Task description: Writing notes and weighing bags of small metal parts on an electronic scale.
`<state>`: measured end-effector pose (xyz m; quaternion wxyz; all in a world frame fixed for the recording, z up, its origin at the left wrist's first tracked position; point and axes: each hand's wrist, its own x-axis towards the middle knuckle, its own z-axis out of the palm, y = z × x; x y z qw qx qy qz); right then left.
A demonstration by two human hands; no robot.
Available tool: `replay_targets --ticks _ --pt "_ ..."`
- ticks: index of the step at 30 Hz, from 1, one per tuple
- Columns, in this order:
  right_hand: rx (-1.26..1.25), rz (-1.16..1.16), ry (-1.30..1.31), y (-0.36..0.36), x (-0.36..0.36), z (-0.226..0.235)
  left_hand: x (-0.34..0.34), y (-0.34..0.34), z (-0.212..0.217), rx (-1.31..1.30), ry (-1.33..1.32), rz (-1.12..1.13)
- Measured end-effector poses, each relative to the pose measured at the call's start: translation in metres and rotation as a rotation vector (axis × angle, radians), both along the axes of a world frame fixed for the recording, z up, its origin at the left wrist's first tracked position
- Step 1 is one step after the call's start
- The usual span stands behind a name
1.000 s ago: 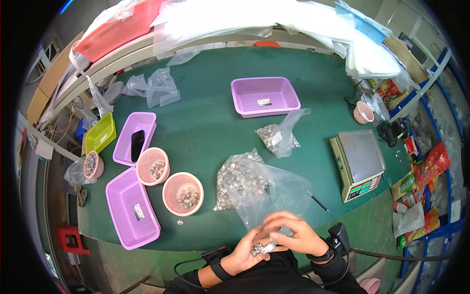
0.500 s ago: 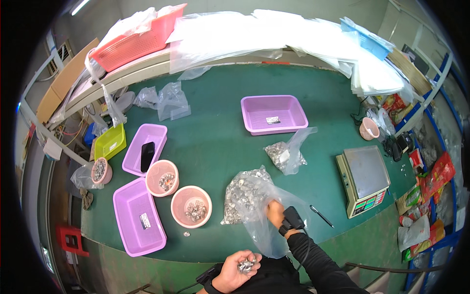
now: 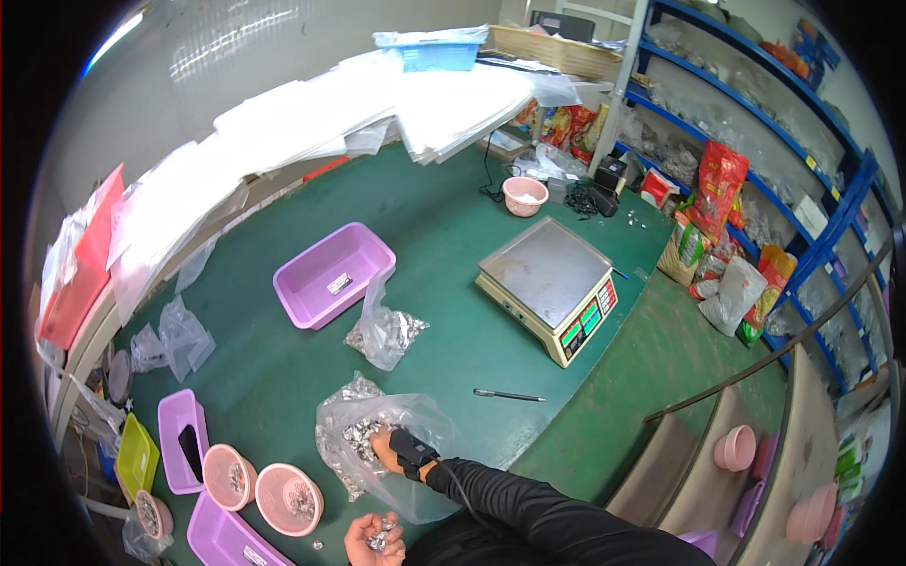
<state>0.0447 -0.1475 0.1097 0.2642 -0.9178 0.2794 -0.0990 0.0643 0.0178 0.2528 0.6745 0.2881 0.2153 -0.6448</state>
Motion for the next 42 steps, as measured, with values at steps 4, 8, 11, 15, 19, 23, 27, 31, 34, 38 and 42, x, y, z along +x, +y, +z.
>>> replay_targets --ticks 4,8,11,15,19,23,27,31,34,38,42 --pt "0.028 0.110 -0.041 0.003 0.001 -0.009 0.002 -0.001 -0.004 -0.036 0.000 -0.015" --pt "0.037 0.073 -0.105 -0.002 0.000 -0.011 -0.001 0.010 -0.001 0.014 -0.099 0.001" --pt "0.331 -0.178 -0.318 -0.010 -0.005 0.004 -0.001 0.021 0.003 -0.043 -0.160 -0.040" --pt "2.017 -0.160 -0.667 -0.010 -0.034 0.034 -0.002 0.026 0.006 -0.118 -0.040 -0.033" --pt "2.147 -0.090 -0.538 -0.004 -0.053 0.074 -0.013 0.015 0.010 -0.139 -0.112 -0.101" --pt "1.773 -0.001 -0.609 0.015 -0.077 0.131 -0.022 -0.004 0.022 -0.120 -0.077 -0.175" --pt "0.810 0.327 -0.521 0.040 -0.094 0.172 -0.031 -0.017 0.026 -0.063 -0.039 -0.214" --pt "0.331 0.718 -0.532 0.058 -0.085 0.187 -0.033 0.000 0.011 -0.026 -0.642 -0.112" --pt "0.385 0.635 -0.588 0.051 -0.083 0.188 -0.021 0.010 -0.005 -0.241 -0.600 -0.315" --pt "0.685 -0.045 -0.413 0.013 -0.068 0.141 -0.012 0.019 -0.019 -0.235 0.168 -0.174" --pt "0.493 0.017 -0.176 -0.010 -0.010 0.036 -0.007 0.027 -0.019 -0.274 0.146 -0.061"
